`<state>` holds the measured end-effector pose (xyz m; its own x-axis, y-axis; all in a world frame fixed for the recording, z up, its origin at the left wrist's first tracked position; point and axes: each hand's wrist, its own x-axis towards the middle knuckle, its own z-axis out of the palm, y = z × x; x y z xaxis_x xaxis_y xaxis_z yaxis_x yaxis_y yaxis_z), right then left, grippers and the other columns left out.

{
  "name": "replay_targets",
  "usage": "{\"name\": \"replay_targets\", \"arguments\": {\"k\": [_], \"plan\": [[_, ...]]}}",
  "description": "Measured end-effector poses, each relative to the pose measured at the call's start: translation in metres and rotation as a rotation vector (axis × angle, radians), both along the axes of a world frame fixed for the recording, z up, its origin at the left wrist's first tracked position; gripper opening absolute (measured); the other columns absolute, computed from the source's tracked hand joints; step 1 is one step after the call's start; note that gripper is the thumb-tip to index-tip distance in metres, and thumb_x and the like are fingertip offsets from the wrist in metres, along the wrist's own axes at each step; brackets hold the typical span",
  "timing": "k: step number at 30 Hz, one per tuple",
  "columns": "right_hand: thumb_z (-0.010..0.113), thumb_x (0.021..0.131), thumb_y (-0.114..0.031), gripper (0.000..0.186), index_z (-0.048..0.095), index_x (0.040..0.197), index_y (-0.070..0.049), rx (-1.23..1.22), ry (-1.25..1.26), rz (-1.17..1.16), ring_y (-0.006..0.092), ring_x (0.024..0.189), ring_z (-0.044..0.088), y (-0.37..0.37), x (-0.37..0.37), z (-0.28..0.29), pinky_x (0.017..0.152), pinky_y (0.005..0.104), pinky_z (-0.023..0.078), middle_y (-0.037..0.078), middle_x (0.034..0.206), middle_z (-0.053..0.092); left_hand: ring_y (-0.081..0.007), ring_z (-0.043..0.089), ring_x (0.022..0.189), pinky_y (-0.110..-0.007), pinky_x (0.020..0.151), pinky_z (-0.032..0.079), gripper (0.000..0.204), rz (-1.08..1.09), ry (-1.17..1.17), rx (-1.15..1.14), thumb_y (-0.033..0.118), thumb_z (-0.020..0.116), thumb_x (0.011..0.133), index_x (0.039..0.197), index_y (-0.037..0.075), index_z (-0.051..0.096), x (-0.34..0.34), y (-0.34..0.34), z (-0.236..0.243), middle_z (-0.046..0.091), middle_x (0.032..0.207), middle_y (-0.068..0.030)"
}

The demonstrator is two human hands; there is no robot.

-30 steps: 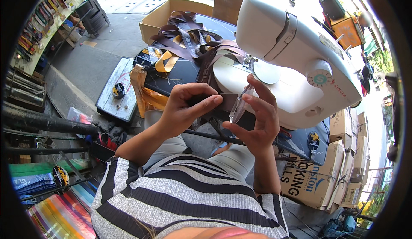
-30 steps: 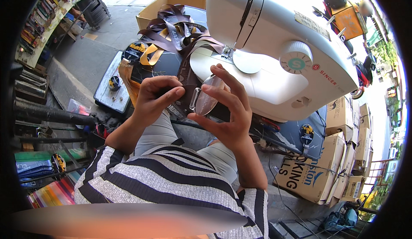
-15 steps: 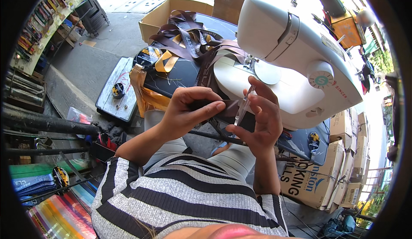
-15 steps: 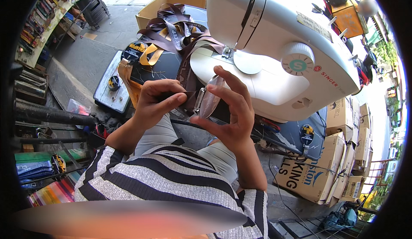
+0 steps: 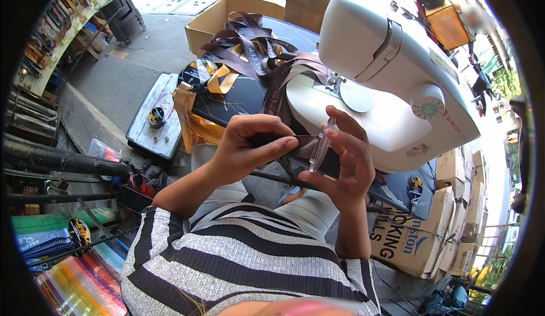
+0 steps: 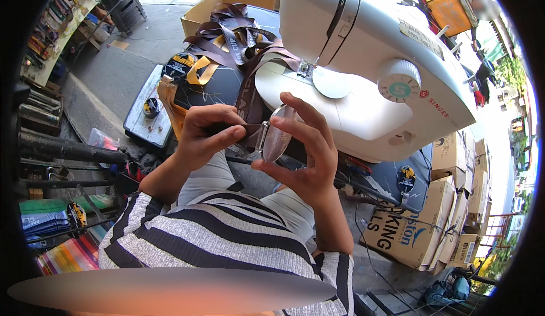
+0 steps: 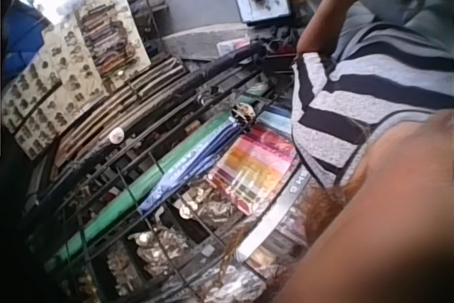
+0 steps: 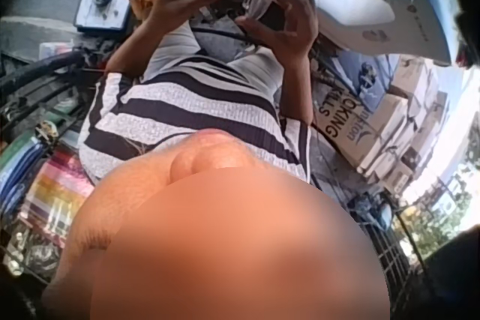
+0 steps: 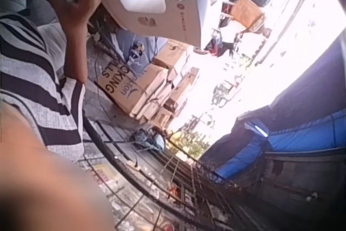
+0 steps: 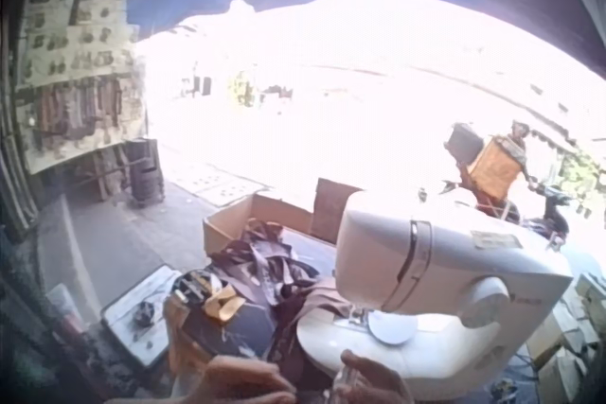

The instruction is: The person threads a sewing machine and sews a short seam on a brown fabric strip. They then use scissors to trim the seam allowance and cut the strip into smaller pieces.

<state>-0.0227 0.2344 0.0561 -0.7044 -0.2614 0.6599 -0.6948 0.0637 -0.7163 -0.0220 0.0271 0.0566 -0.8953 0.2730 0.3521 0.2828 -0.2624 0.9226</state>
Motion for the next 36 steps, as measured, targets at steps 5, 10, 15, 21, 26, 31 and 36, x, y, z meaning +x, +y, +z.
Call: {"name": "replay_targets", "arguments": {"k": [5, 10, 15, 21, 26, 31, 36], "plan": [[0.091, 0.058, -0.021, 0.070, 0.062, 0.119, -0.007, -0.027, -0.035, 0.077, 0.0349, 0.128, 0.049, 0.0009, 0.0009, -0.0002, 0.103, 0.0456, 0.044, 0.021, 0.136, 0.050, -0.0083, 0.049, 0.063, -0.023, 0.057, 0.036, 0.013, -0.006, -0.009, 0.031, 0.007, 0.071, 0.086, 0.084, -0.005, 0.068, 0.0011, -0.0022, -0.0004, 0.061, 0.073, -0.0055], [0.091, 0.057, -0.020, 0.071, 0.061, 0.120, -0.007, -0.061, -0.049, 0.075, 0.0341, 0.128, 0.049, -0.0007, 0.0016, -0.0011, 0.103, 0.0451, 0.044, 0.021, 0.136, 0.049, -0.0051, 0.051, 0.064, -0.020, 0.056, 0.038, 0.009, -0.040, 0.107, 0.001, 0.005, 0.069, 0.087, 0.087, -0.004, 0.068, -0.0012, -0.0036, -0.0031, 0.061, 0.073, -0.0027], [0.091, 0.058, -0.018, 0.069, 0.061, 0.119, -0.006, -0.039, -0.040, 0.112, 0.0341, 0.128, 0.049, -0.0003, 0.0010, -0.0001, 0.102, 0.0444, 0.045, 0.022, 0.136, 0.048, -0.0026, 0.053, 0.065, -0.018, 0.055, 0.039, 0.008, -0.036, 0.097, 0.003, 0.004, 0.068, 0.088, 0.088, -0.004, 0.069, -0.0011, -0.0044, -0.0052, 0.061, 0.074, -0.0010], [0.091, 0.059, -0.018, 0.070, 0.059, 0.120, -0.004, -0.048, -0.054, 0.134, 0.0345, 0.130, 0.047, 0.0002, 0.0012, -0.0034, 0.102, 0.0457, 0.046, 0.023, 0.137, 0.046, -0.0030, 0.056, 0.070, -0.018, 0.060, 0.043, 0.008, -0.108, 0.051, 0.062, 0.004, 0.068, 0.089, 0.091, -0.004, 0.069, -0.0006, -0.0064, -0.0063, 0.063, 0.079, -0.0022], [0.091, 0.060, -0.016, 0.072, 0.056, 0.122, -0.004, -0.044, -0.049, 0.196, 0.0366, 0.132, 0.043, 0.0002, -0.0026, -0.0063, 0.102, 0.0493, 0.045, 0.025, 0.139, 0.044, -0.0038, 0.058, 0.075, -0.018, 0.064, 0.045, 0.009, -0.152, -0.041, 0.158, 0.004, 0.068, 0.089, 0.093, -0.003, 0.070, -0.0012, -0.0050, -0.0083, 0.065, 0.083, -0.0036], [0.091, 0.059, -0.019, 0.068, 0.061, 0.119, -0.006, -0.028, -0.065, 0.129, 0.0341, 0.130, 0.047, -0.0018, -0.0001, -0.0066, 0.102, 0.0458, 0.045, 0.021, 0.137, 0.048, -0.0040, 0.058, 0.074, -0.018, 0.063, 0.045, 0.008, -0.097, 0.015, 0.098, 0.003, 0.067, 0.089, 0.093, -0.003, 0.069, 0.0004, -0.0015, -0.0072, 0.065, 0.082, -0.0037], [0.091, 0.058, -0.019, 0.070, 0.060, 0.119, -0.005, 0.037, -0.013, 0.093, 0.0348, 0.130, 0.046, -0.0015, -0.0001, -0.0063, 0.103, 0.0448, 0.045, 0.023, 0.137, 0.047, -0.0046, 0.050, 0.067, -0.020, 0.057, 0.037, 0.011, -0.044, -0.018, -0.003, 0.006, 0.067, 0.090, 0.087, -0.004, 0.067, 0.0032, -0.0016, -0.0027, 0.060, 0.075, -0.0029]]}}
